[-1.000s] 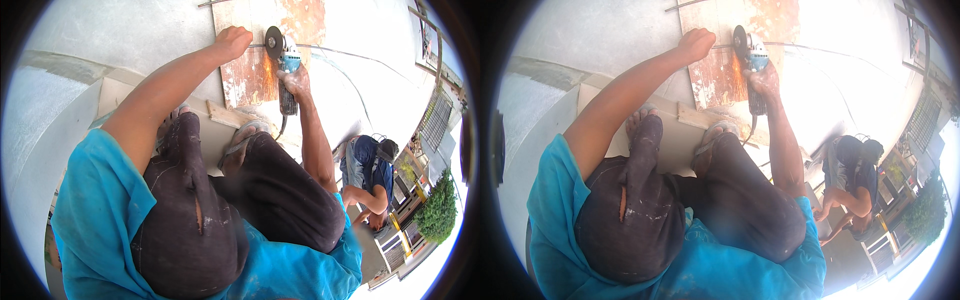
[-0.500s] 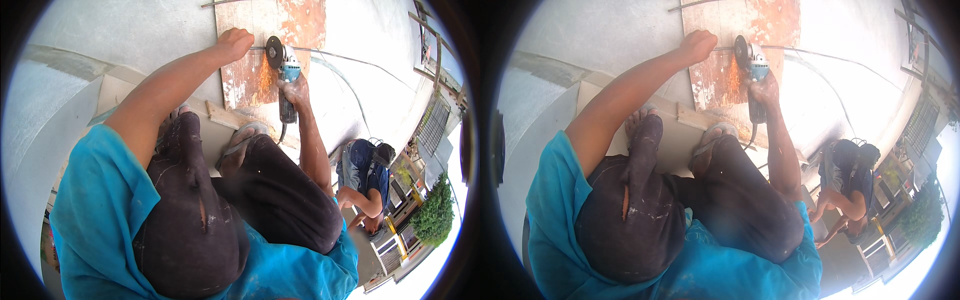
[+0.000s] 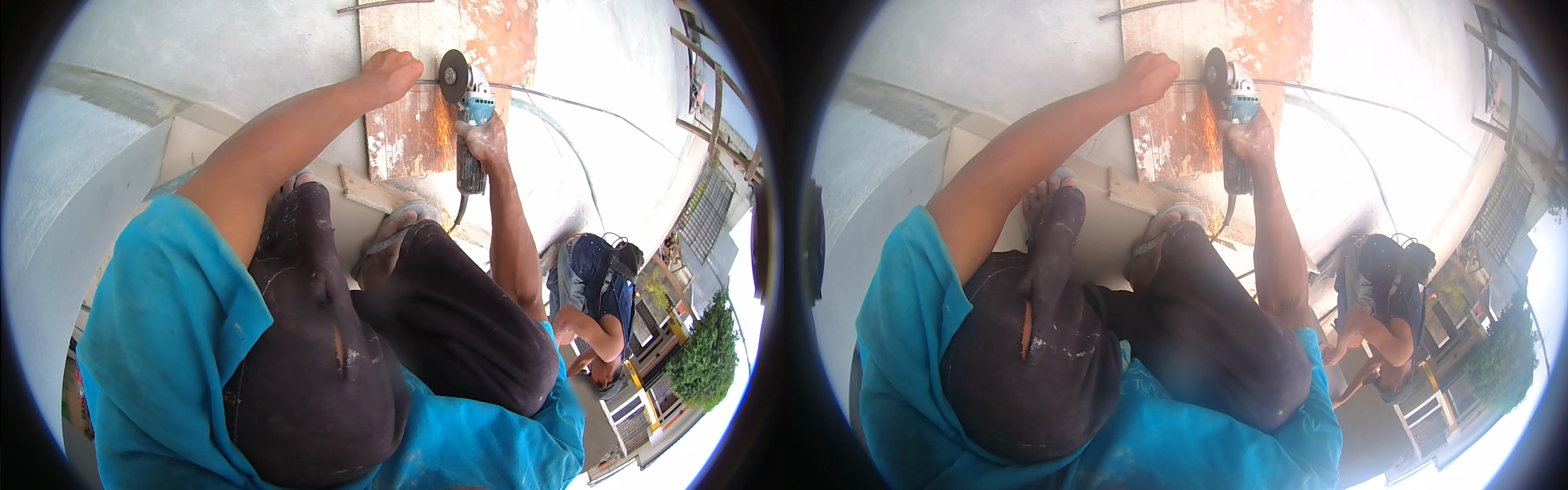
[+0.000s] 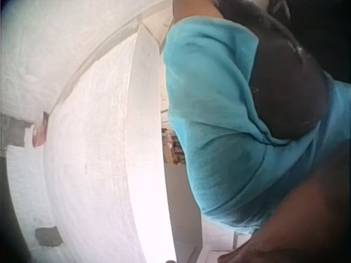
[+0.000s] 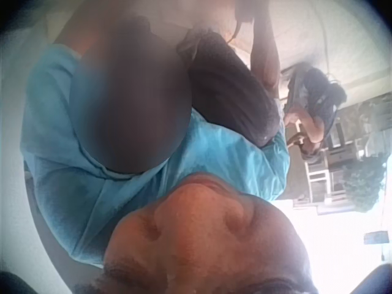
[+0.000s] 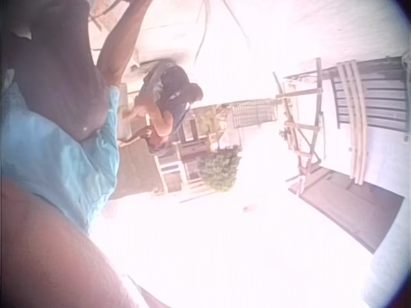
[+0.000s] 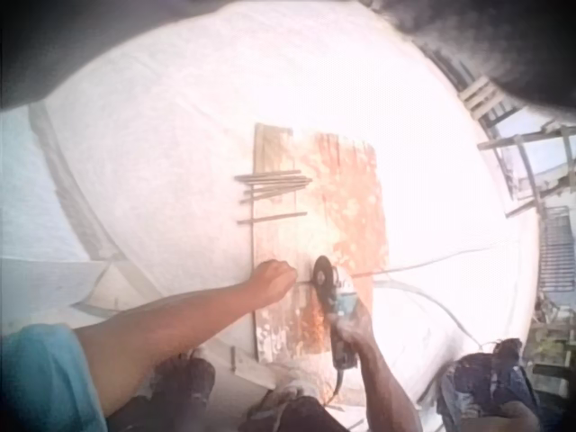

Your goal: The person sits on the floor and uses an angle grinder to cut long metal rods into shorter pieces. The person holds the rod with one hand and operates the grinder with the other, cutting multiple segments and stacking them on a wooden board.

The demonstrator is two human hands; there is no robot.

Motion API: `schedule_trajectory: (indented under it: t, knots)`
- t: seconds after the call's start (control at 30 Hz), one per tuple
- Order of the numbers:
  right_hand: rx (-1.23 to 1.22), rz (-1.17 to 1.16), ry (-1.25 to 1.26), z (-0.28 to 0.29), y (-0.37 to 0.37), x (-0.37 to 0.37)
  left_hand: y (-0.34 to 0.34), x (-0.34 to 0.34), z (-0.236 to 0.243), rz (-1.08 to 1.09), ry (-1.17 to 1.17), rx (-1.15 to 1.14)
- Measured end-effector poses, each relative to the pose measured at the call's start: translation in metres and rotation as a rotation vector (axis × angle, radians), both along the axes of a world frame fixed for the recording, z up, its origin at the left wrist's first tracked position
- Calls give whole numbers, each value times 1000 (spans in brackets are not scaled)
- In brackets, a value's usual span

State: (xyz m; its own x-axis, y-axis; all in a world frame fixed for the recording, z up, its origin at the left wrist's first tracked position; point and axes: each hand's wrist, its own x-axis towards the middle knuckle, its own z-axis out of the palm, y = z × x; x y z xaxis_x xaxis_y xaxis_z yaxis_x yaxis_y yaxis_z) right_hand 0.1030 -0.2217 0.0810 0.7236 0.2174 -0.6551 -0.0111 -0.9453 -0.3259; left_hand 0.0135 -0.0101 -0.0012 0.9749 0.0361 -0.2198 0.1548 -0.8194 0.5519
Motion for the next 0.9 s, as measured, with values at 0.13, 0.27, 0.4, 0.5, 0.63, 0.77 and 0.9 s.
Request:
schedule_trajectory:
  t: [0.13, 0.27, 0.4, 0.5, 0.63, 0.77, 0.9]
  knots:
    - [-24, 13, -28, -1, -5, 1, -1, 2, 2, -10, 0, 7]
    - [-30, 26, -29, 1, -14, -4, -2, -2, 2, -9, -21, -6]
    - [-38, 8, 18, -10, -22, -2, 1, 0, 0, -13, -1, -6]
    - [-23, 20, 1, -15, -26, -4, 3, 1, -2, -18, 5, -8]
    - [-47, 43, -28, -17, -23, -4, 3, 0, -4, -12, 8, -12]
    - [-55, 14, 10, -4, -3, 0, 3, 1, -3, -4, 29, -19]
    - [-45, -4, -5, -11, -4, 3, 1, 1, 1, -4, 27, -14]
